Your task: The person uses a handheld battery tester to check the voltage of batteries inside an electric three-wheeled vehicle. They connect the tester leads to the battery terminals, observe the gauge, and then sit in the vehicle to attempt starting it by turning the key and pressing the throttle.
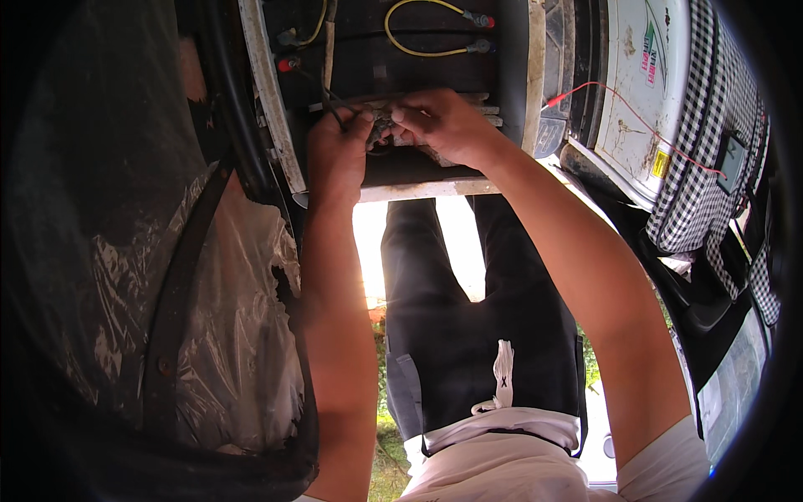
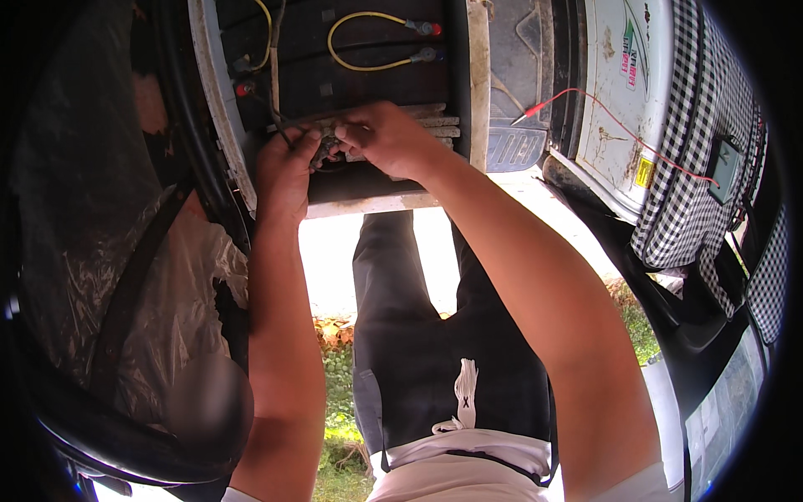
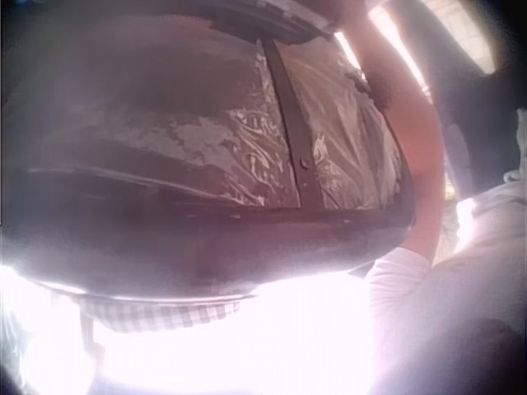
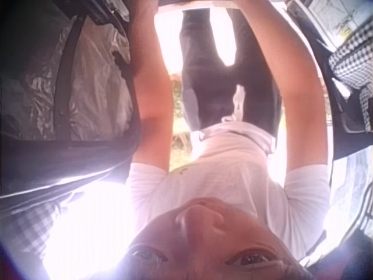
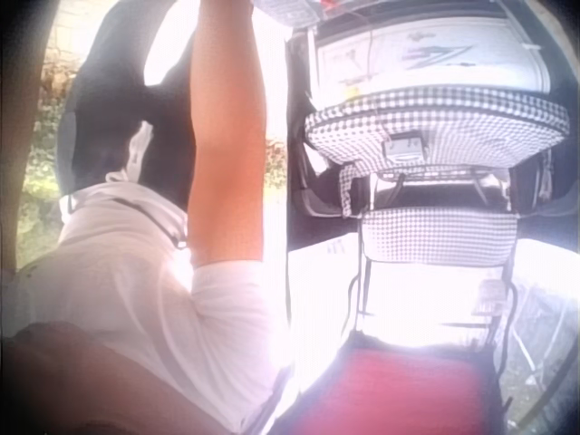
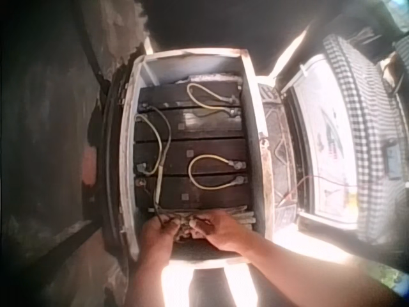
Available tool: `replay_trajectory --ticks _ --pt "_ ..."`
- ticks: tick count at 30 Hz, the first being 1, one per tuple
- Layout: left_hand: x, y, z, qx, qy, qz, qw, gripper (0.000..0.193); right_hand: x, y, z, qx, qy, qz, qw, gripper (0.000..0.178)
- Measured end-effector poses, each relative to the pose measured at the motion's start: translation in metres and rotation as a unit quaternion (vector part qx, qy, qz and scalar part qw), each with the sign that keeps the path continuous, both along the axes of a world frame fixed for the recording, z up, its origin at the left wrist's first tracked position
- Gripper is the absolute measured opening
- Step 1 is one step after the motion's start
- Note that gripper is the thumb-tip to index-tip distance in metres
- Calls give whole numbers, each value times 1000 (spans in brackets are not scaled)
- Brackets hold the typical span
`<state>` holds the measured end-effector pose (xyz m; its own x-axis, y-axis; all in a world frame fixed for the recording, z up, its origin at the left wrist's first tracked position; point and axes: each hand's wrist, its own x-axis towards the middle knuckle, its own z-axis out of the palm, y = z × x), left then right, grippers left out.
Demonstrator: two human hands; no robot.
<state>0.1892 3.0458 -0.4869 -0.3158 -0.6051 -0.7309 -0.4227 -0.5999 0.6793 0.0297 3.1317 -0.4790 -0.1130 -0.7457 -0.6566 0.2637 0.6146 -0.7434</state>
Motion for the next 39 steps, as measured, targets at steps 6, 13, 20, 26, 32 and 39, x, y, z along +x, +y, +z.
replay_trajectory --ticks 6,13,20,26,32,39 --pt "-5 -2 12 32 -8 1 999 15 12 12 0 -27 170 3 985 23" --pt "-5 -8 16 108 8 -46 993 14 29 -3 11 138 377 56 914 23" --pt "-5 -4 11 68 -16 -45 997 20 35 8 13 179 124 -47 975 26" --pt "-5 -10 14 115 -38 -48 992 16 46 1 6 93 155 -99 979 25" --pt "-9 -4 17 104 -26 -13 994 24 59 0 11 68 238 -140 959 22" --pt "-6 -5 4 65 -31 -78 994 23 46 -8 3 193 -63 -268 942 20"
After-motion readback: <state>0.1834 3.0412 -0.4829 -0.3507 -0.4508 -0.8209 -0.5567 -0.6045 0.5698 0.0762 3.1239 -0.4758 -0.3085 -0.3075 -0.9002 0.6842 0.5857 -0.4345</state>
